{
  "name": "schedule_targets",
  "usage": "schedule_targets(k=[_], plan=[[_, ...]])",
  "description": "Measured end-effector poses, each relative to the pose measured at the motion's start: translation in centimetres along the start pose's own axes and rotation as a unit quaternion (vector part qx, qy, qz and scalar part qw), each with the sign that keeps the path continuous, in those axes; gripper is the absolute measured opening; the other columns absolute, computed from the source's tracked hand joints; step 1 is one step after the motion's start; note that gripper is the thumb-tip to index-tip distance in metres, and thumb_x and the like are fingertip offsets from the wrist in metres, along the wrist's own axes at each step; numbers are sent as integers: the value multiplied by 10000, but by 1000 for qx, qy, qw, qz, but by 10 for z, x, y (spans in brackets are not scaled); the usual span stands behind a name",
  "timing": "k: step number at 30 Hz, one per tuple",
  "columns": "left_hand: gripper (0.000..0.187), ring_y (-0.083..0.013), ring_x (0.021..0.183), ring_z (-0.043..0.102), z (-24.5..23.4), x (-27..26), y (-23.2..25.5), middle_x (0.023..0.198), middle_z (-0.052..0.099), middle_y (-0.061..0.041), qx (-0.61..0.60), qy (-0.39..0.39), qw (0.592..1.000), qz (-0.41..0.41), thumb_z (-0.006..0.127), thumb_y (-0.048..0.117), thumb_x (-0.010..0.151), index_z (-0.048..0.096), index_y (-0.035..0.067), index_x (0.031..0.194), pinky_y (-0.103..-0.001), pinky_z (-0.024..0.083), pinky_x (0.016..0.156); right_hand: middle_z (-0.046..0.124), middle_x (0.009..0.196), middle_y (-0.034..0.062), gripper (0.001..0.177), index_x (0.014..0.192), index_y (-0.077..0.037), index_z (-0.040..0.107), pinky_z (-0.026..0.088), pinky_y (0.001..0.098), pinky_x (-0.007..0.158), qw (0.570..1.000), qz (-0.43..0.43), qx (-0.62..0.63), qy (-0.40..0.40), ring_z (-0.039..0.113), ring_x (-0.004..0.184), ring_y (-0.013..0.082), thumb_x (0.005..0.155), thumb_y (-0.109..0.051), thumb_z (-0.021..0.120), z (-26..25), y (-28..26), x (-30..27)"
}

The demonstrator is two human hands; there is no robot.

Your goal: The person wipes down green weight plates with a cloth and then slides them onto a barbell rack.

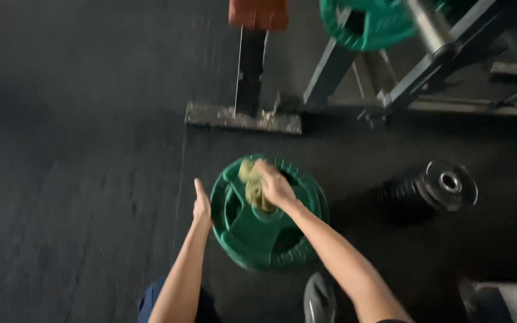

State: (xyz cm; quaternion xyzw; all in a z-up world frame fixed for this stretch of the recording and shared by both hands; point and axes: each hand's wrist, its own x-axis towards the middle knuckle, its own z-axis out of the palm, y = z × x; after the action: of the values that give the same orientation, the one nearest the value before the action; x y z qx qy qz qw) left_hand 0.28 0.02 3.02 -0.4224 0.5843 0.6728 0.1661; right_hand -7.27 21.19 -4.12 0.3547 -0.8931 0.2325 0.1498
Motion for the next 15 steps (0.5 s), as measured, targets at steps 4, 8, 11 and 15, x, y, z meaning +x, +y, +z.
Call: schedule_targets(k=[4,8,11,15], plan=[[1117,-410,1509,317,-1,19,-12,1617,385,-218,77,-2,997,20,248,924,876,470,54,1540,-564,230,1254,215,1648,254,899,1617,-129,264,166,634,1224,953,277,-15,-119,185,1527,460,917,-623,537,4,-15,24],[1078,-431,1561,114,11,25,-16,1712,135,-141,-63,-109,992,25,387,888,862,254,151,1636,-606,116,1284,701,1263,118,533,1316,-270,638,495,537,1029,927,326,-28,-185,645,1208,352,854,-511,530,7,-44,-16],[863,-463,1350,508,-4,67,-21,1514,493,-220,-106,-84,989,-60,388,692,945,424,85,1558,-610,435,1104,718,1049,172,559,1337,-86,663,517,472,824,954,-75,223,-188,646,923,370,784,-41,591,14,-60,-72],[947,-484,1478,316,7,81,-46,1620,340,-253,-124,-52,988,75,495,761,959,371,51,1573,-683,311,1176,534,1286,193,583,1454,-153,490,387,533,980,974,53,154,-156,489,1154,389,876,-83,523,1,-23,1]])
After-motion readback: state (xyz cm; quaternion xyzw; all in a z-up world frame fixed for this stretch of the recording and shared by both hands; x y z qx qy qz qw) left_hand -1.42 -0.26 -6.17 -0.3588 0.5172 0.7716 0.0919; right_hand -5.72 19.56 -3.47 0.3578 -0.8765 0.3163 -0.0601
